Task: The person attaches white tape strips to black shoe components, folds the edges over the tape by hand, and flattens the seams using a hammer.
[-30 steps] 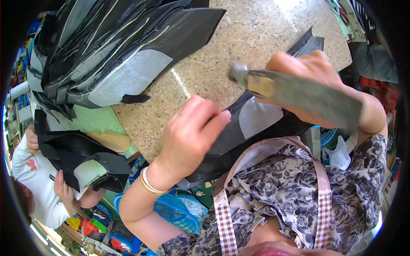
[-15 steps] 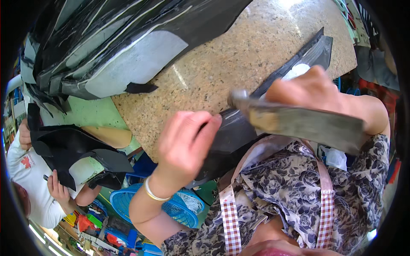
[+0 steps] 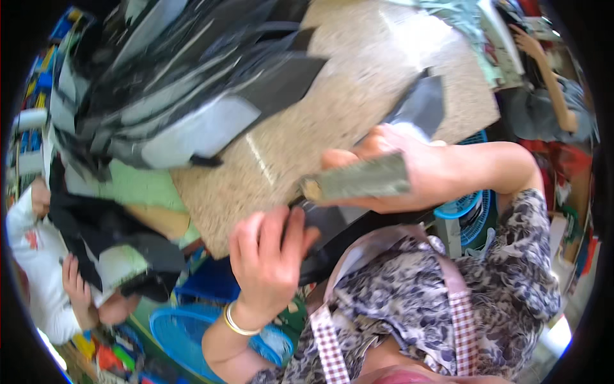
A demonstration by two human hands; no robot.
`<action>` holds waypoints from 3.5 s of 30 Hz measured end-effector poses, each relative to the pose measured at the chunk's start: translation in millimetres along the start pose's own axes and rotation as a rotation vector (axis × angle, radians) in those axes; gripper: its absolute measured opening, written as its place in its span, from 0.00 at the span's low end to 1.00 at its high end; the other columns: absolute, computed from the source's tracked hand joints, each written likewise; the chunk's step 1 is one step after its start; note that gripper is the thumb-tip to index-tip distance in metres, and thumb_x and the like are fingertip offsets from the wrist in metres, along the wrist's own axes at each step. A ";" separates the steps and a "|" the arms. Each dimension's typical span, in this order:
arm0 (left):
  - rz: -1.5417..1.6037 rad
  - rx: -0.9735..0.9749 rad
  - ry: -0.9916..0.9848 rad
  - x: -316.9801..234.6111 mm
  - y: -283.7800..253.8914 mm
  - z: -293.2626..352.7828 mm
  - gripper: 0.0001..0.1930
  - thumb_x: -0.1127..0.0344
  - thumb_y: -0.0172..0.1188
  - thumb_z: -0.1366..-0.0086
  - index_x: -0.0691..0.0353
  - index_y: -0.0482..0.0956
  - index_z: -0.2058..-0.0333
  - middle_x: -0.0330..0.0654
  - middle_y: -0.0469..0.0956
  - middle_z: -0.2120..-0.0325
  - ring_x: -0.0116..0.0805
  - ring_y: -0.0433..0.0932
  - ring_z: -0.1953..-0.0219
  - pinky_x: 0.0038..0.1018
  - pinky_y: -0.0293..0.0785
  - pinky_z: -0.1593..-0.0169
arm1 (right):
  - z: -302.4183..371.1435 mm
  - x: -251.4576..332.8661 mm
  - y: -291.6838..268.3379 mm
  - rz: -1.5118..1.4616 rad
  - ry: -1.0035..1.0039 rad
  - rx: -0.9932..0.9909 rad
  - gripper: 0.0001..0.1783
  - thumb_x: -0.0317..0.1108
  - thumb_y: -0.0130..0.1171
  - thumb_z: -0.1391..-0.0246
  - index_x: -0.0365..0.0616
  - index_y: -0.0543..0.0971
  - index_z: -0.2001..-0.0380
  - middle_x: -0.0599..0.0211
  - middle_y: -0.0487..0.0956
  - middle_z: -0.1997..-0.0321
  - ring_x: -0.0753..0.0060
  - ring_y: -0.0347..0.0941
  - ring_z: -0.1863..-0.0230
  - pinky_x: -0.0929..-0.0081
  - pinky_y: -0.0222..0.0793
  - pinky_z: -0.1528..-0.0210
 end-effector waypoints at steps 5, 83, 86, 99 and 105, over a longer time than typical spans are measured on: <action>0.129 0.159 0.171 -37.8 21.5 -31.3 0.33 0.55 0.64 0.46 0.45 0.70 0.39 0.49 0.66 0.40 0.49 0.69 0.47 0.45 0.67 0.46 | 28.4 -92.6 -36.5 0.403 0.356 -0.562 0.13 0.36 0.57 0.44 0.45 0.72 0.57 0.61 0.75 0.72 0.51 0.74 0.75 0.57 0.70 0.74; 0.832 0.073 -0.796 89.5 7.0 20.9 0.16 0.75 0.70 0.47 0.64 0.79 0.59 0.34 0.77 0.75 0.18 0.72 0.76 0.16 0.67 0.74 | 18.5 9.6 21.3 0.004 -0.146 -0.416 0.19 0.31 0.68 0.63 0.37 0.82 0.63 0.61 0.81 0.50 0.59 0.77 0.55 0.70 0.78 0.59; 0.847 0.161 -0.883 94.7 6.8 24.9 0.11 0.76 0.67 0.44 0.65 0.79 0.61 0.36 0.78 0.75 0.19 0.73 0.76 0.16 0.68 0.73 | 16.8 11.1 21.8 0.001 -0.124 -0.385 0.20 0.32 0.68 0.64 0.37 0.82 0.62 0.61 0.81 0.50 0.59 0.77 0.54 0.70 0.78 0.58; 0.392 0.028 -0.081 38.6 -39.2 -31.7 0.16 0.62 0.70 0.49 0.58 0.78 0.62 0.36 0.72 0.74 0.32 0.71 0.73 0.28 0.66 0.72 | 18.9 18.6 12.6 0.054 -0.167 -0.354 0.28 0.28 0.63 0.58 0.28 0.74 0.51 0.45 0.77 0.48 0.50 0.77 0.49 0.61 0.77 0.51; -0.096 -0.410 0.292 -17.9 -73.3 -11.9 0.09 0.66 0.68 0.47 0.54 0.81 0.66 0.34 0.72 0.69 0.30 0.70 0.66 0.25 0.63 0.70 | 30.3 44.8 -31.8 0.264 -0.279 -0.715 0.29 0.25 0.62 0.58 0.29 0.71 0.49 0.40 0.79 0.55 0.45 0.80 0.55 0.60 0.79 0.54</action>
Point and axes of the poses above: each hand's wrist, its own z-axis away from the middle knuckle, its own y-axis out of the palm, x = y × z, the point moved 7 cm from there along -z, towards the middle knuckle
